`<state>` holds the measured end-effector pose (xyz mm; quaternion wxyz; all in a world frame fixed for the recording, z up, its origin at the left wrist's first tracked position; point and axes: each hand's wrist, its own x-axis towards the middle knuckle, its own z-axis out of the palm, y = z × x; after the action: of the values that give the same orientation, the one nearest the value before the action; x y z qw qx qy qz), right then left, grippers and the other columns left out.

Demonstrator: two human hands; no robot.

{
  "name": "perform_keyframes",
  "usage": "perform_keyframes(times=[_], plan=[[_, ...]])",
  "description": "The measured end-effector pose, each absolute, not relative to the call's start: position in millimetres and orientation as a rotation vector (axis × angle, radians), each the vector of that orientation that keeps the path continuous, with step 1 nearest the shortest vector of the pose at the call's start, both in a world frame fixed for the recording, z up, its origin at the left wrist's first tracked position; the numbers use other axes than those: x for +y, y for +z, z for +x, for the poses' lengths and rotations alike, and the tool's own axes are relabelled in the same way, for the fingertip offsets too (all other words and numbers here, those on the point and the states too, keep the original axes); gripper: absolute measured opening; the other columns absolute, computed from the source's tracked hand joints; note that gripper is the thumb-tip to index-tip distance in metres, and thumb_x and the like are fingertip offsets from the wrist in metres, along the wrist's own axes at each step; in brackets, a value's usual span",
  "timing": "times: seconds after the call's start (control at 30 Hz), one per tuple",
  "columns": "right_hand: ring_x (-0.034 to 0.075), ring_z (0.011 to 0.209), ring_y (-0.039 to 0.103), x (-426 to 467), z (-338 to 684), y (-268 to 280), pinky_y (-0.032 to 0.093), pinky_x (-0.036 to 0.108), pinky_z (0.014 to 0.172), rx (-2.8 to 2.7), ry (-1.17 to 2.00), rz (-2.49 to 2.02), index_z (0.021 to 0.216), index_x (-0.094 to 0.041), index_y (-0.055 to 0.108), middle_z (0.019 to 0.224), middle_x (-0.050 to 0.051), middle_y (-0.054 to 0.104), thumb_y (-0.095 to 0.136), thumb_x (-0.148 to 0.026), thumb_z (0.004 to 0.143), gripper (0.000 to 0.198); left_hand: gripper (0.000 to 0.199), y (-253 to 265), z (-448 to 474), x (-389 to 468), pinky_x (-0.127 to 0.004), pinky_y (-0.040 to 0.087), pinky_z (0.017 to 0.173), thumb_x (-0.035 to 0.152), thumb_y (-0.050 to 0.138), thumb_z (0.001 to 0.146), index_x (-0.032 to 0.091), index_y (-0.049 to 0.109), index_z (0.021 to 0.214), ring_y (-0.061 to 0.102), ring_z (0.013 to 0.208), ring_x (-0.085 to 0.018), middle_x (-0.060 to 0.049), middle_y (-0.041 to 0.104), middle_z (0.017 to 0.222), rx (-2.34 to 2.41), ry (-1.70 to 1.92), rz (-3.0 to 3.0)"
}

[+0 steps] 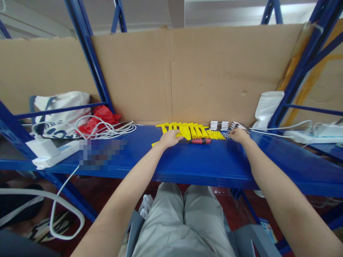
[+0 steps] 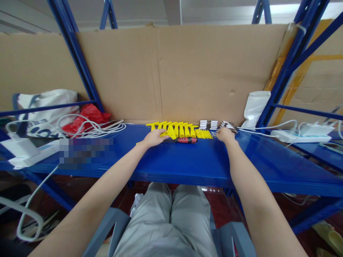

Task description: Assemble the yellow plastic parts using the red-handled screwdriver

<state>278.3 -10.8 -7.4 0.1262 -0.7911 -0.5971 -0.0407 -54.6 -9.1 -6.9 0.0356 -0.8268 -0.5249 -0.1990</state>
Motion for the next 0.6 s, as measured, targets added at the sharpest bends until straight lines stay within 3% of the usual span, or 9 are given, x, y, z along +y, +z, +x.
perform_keyframes(times=[0.27, 0.6], plan=[[0.026, 0.112, 0.058, -15.9, 279.2, -4.6, 0.045, 0.036, 0.091, -1.631, -0.141, -2.356, 0.101, -0.019, 0.07, 0.116, 0.013, 0.064, 0.051, -0.016, 0.08, 0.029, 0.035, -5.1, -53.9, -11.2, -0.032, 0.047, 0.09, 0.038, 0.052, 0.087, 0.018, 0.064, 0.113, 0.061, 0.109, -0.024, -0.01, 0.067, 0.115, -1.629, -0.601, -2.543], [0.032, 0.108, 0.06, -11.9, 303.4, -13.5, 0.049, 0.039, 0.085, -1.264, -0.14, -2.421, 0.116, -0.007, 0.064, 0.115, 0.024, 0.062, 0.056, -0.037, 0.08, 0.047, 0.033, -5.3, -54.6, -11.8, -0.032, 0.047, 0.089, 0.037, 0.051, 0.087, 0.019, 0.065, 0.11, 0.062, 0.106, -0.024, -0.009, 0.067, 0.114, -1.627, -0.593, -2.533]])
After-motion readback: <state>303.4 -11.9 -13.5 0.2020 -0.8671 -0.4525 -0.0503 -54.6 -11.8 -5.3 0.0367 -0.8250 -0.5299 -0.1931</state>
